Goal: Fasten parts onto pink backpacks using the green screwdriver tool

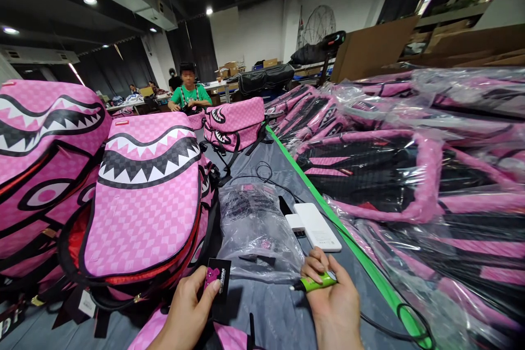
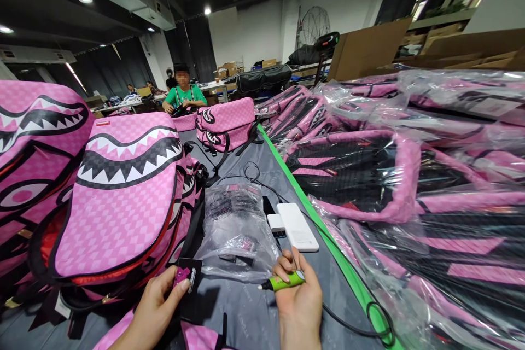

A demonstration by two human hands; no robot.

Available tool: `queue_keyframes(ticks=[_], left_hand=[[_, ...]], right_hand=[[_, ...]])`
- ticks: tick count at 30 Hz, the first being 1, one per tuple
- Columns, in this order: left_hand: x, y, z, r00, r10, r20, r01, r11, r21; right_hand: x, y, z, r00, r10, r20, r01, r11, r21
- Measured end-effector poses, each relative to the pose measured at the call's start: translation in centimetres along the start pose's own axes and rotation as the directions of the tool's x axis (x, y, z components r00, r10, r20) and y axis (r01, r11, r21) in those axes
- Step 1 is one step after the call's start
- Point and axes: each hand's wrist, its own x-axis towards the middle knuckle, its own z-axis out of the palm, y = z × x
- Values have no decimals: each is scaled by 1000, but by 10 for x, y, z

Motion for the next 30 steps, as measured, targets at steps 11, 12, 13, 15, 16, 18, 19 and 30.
queue_keyframes(ticks=[11, 12, 13, 15, 16, 18, 19, 30], left_hand=[[1, 4, 1, 999, 16, -33, -15, 1000, 26], [0, 3, 1, 999, 12, -30, -12, 1000, 26], [0, 2, 1, 1000, 10, -26, -9, 1000, 24], [0, 1, 2, 1000, 9, -17, -9, 1000, 14], [0, 0, 2, 1000, 7, -12, -7, 1000, 9], [1, -1, 2, 1000, 0, -7, 0, 1000, 0], [1, -1, 2, 1000, -3, -9, 3, 1000, -2], [-4, 11, -14, 982, 99, -164, -125, 980, -157]], right_hand=[[5, 0, -5, 1000, -13, 26, 14, 999, -50], [6, 0, -6, 1000, -13, 21, 14, 999, -50], [6, 0, -6, 1000, -14, 19, 15, 999, -49], [8, 0, -8, 999, -25, 27, 26, 998, -58], [9, 0, -10, 999, -31, 40, 33, 997, -66], [12, 1, -12, 997, -40, 68, 45, 996, -79], [13, 1, -13, 996, -45, 83, 52, 995, -86], [-60, 12, 45, 938, 77, 339, 20, 961, -274]])
